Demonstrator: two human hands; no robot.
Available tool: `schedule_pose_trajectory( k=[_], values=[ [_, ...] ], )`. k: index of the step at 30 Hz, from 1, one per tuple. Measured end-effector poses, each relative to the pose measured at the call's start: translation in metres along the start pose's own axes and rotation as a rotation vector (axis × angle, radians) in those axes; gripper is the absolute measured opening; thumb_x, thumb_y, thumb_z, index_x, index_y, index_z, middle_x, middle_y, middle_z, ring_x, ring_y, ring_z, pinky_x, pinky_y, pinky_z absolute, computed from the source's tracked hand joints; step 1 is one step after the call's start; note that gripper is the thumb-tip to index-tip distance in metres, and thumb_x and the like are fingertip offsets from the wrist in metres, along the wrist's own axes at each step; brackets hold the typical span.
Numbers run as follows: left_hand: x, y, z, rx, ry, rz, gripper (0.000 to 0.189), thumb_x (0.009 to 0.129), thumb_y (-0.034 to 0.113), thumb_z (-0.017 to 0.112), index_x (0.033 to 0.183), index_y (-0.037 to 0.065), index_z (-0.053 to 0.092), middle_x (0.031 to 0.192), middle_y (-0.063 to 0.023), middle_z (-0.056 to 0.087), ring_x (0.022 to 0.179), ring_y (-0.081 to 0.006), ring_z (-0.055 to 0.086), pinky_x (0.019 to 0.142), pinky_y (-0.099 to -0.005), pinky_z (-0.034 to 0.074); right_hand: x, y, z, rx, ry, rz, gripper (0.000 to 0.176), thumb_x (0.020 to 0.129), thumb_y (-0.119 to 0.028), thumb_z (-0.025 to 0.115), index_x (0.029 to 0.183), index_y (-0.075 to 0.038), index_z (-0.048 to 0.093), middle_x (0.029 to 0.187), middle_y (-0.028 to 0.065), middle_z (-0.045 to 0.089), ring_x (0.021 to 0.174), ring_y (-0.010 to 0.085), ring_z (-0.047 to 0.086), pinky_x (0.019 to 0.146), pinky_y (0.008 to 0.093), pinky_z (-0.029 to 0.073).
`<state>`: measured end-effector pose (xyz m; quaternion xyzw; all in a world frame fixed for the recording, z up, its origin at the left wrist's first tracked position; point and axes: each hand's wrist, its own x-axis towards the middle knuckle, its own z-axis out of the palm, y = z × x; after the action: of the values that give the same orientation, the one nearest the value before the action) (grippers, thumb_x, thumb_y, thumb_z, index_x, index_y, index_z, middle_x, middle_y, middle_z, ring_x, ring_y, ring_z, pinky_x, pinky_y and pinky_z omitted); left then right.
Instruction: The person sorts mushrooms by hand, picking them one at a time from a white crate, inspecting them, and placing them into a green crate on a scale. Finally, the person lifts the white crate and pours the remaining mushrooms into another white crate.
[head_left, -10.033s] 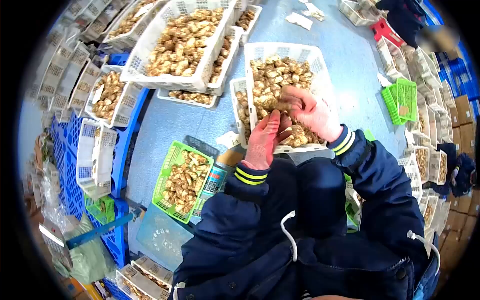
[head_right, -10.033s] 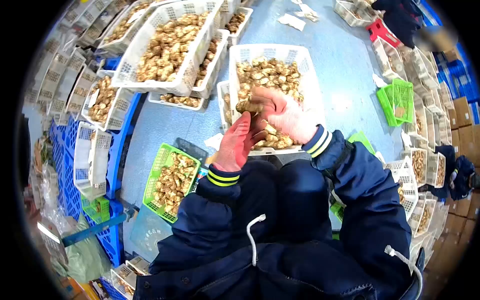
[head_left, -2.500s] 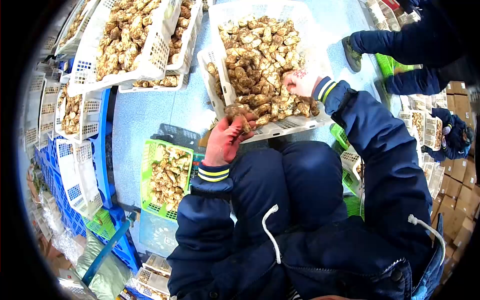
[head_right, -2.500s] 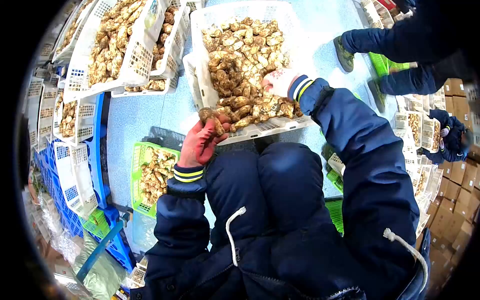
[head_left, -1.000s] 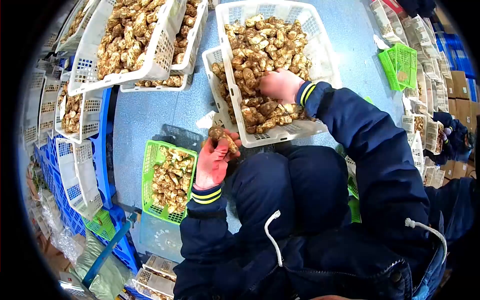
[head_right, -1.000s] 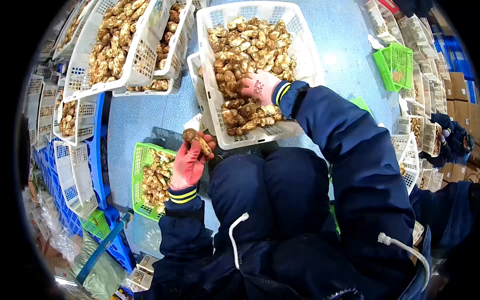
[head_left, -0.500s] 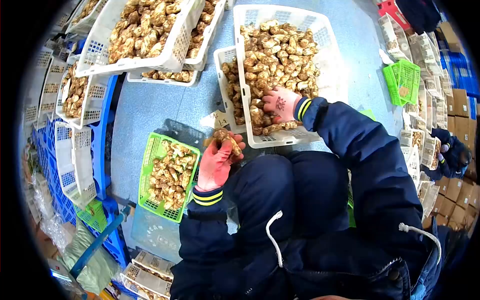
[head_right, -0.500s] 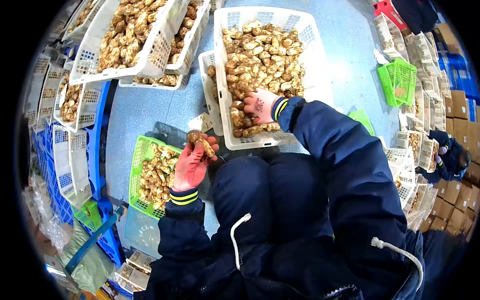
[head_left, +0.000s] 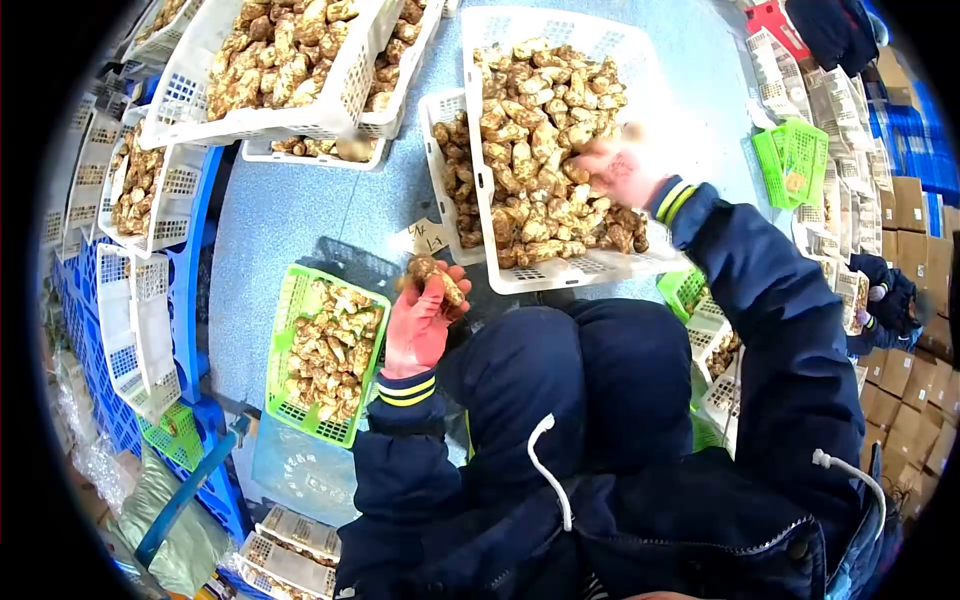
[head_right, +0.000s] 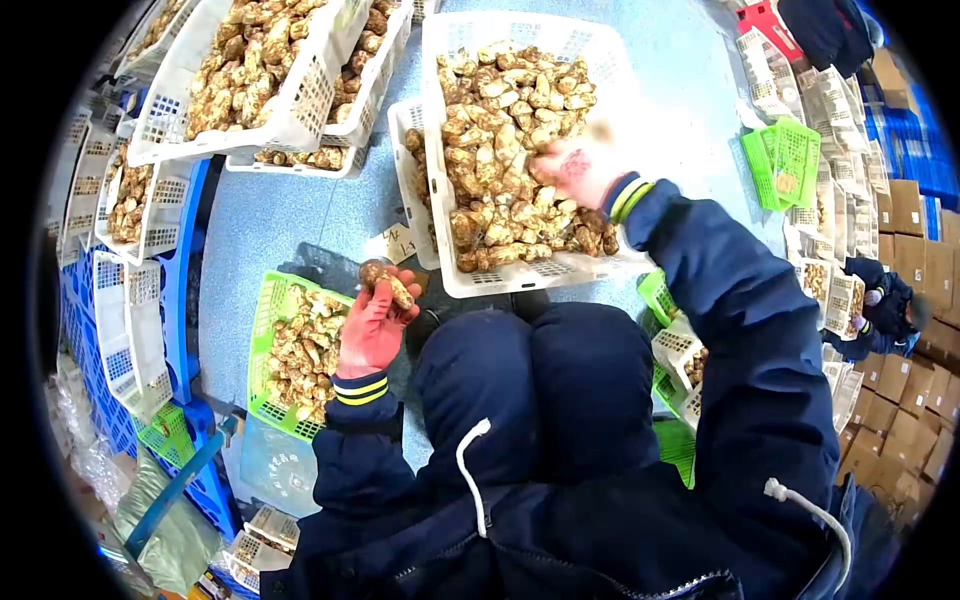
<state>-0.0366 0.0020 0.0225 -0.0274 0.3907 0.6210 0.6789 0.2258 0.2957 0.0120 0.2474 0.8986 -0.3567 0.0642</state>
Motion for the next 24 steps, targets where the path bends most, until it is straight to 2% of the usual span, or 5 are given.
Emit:
schedule_pose_trajectory(
  k=[1, 8, 16, 18, 24],
  values=[
    [0.001, -0.001, 0.002, 0.015, -0.030, -0.007, 0.029, 0.086, 0.017, 0.054, 0.112, 0.005, 0.047, 0.108, -0.0119, 0.055, 0.091, -0.0221, 0.058, 0.069, -0.0315, 0.050, 0.006, -0.058, 0.002, -0.551, -0.042, -0.033, 0.035, 0.074, -0.019, 0.057, 0.109, -0.016, 0.052, 0.090, 0.0100, 0.054, 0.083, 0.0238, 0.055, 0.066, 0.0329, 0.048],
    [-0.010, 0.010, -0.009, 0.017, -0.046, 0.012, 0.033, 0.086, 0.018, 0.054, 0.115, 0.005, 0.045, 0.109, -0.0122, 0.054, 0.092, -0.0229, 0.057, 0.072, -0.0339, 0.049, 0.028, -0.036, 0.065, -0.679, -0.151, -0.227, 0.034, 0.073, -0.018, 0.056, 0.106, -0.016, 0.051, 0.088, 0.0091, 0.054, 0.076, 0.0267, 0.058, 0.062, 0.0380, 0.047],
    [-0.006, 0.007, -0.022, -0.055, -0.093, 0.052, 0.032, 0.087, 0.018, 0.052, 0.115, 0.005, 0.045, 0.111, -0.0128, 0.054, 0.094, -0.0238, 0.058, 0.071, -0.0328, 0.052, -0.017, -0.010, -0.024, -1.020, -0.007, 0.378, 0.028, 0.077, -0.013, 0.052, 0.104, -0.015, 0.054, 0.090, 0.0110, 0.055, 0.084, 0.0283, 0.055, 0.069, 0.0381, 0.046],
    [-0.004, 0.004, -0.013, 0.054, -0.025, 0.055, 0.031, 0.086, 0.019, 0.053, 0.114, 0.005, 0.046, 0.108, -0.0113, 0.055, 0.092, -0.0225, 0.058, 0.071, -0.0324, 0.052, -0.013, 0.015, -0.016, -0.879, 0.205, 0.047, 0.027, 0.077, -0.013, 0.053, 0.103, -0.015, 0.054, 0.090, 0.0093, 0.054, 0.084, 0.0264, 0.055, 0.069, 0.0362, 0.046],
    [-0.010, 0.007, 0.009, 0.124, 0.004, 0.058, 0.032, 0.085, 0.021, 0.056, 0.112, 0.006, 0.046, 0.104, -0.0100, 0.056, 0.088, -0.0197, 0.058, 0.066, -0.0298, 0.051, 0.026, -0.055, 0.039, -0.756, -0.168, -0.245, 0.037, 0.071, -0.025, 0.060, 0.106, -0.017, 0.054, 0.090, 0.0056, 0.054, 0.088, 0.0229, 0.055, 0.069, 0.0374, 0.046]
  ],
)
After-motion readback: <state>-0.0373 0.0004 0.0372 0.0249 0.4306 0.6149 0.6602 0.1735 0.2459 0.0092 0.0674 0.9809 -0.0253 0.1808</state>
